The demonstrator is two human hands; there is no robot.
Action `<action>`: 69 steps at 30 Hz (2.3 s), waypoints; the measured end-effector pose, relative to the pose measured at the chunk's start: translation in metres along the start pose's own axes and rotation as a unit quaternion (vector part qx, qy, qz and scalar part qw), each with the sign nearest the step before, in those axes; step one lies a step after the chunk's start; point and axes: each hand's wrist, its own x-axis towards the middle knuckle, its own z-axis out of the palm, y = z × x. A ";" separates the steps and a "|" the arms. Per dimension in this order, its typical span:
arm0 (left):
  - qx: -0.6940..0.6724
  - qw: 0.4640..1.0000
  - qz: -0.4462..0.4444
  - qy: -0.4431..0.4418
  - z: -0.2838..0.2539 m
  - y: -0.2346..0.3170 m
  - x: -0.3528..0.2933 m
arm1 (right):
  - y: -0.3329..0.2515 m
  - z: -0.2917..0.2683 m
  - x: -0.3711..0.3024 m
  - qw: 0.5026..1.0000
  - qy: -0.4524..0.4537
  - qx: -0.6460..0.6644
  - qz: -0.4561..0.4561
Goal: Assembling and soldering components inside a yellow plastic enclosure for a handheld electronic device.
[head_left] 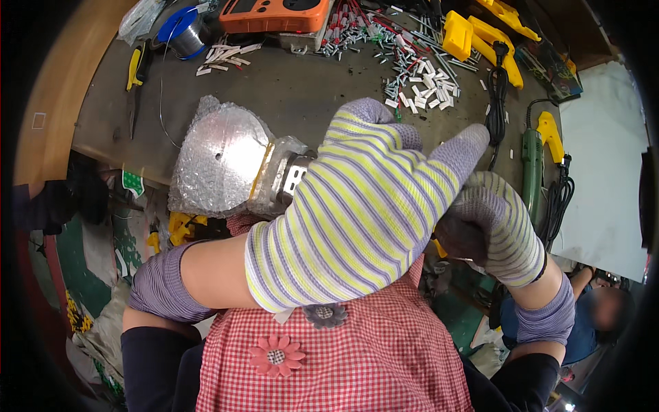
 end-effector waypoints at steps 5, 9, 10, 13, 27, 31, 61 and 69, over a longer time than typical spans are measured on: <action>-0.056 0.996 -0.037 -0.055 -0.004 -0.002 0.004 | 0.000 -0.008 -0.006 0.904 0.081 -0.354 -0.226; -0.085 0.993 -0.041 -0.069 -0.007 -0.002 0.007 | 0.025 -0.021 0.008 0.602 0.126 -0.623 -0.484; -0.065 0.996 -0.032 -0.060 -0.005 -0.001 0.006 | 0.033 -0.025 0.009 0.569 0.126 -0.607 -0.541; -0.022 0.999 -0.022 -0.027 -0.003 -0.004 0.002 | 0.012 -0.004 0.005 0.910 0.053 -0.325 -0.250; -0.086 0.995 0.000 -0.044 -0.003 -0.006 -0.002 | 0.008 -0.005 -0.003 0.900 0.033 -0.332 -0.281; -0.148 0.987 0.000 -0.063 -0.001 -0.007 0.002 | 0.023 -0.006 0.000 0.687 0.114 -0.578 -0.425; -0.485 0.770 -0.255 0.326 -0.220 -0.162 -0.056 | -0.068 -0.115 0.221 0.676 0.347 -0.453 -0.466; -0.082 0.885 -0.405 0.215 -0.099 -0.129 -0.103 | -0.065 -0.111 0.195 0.668 0.284 -0.227 -0.650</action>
